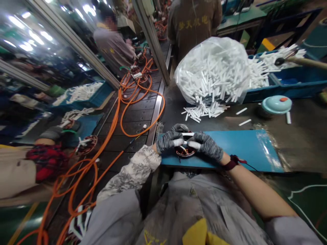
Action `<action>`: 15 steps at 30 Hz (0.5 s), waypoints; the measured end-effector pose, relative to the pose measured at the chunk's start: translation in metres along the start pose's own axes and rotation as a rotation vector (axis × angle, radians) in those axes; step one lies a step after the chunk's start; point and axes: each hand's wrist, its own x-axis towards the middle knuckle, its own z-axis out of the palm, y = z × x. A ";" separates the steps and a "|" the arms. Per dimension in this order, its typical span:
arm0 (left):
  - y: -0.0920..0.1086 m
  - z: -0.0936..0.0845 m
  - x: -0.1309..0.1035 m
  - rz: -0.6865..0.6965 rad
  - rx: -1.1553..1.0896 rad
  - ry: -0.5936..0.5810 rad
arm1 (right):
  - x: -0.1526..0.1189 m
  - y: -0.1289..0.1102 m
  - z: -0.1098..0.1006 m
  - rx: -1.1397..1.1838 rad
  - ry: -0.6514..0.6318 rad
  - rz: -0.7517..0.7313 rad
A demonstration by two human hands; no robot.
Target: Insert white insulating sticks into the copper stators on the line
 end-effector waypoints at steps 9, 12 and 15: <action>0.014 0.007 0.029 0.109 0.628 -0.032 | -0.020 -0.004 0.001 -0.065 0.172 0.008; 0.018 0.024 0.038 0.104 0.751 -0.019 | -0.031 -0.004 -0.016 -0.052 0.126 0.016; 0.023 0.015 0.029 0.045 0.728 0.039 | -0.043 -0.011 -0.056 -0.174 0.190 0.004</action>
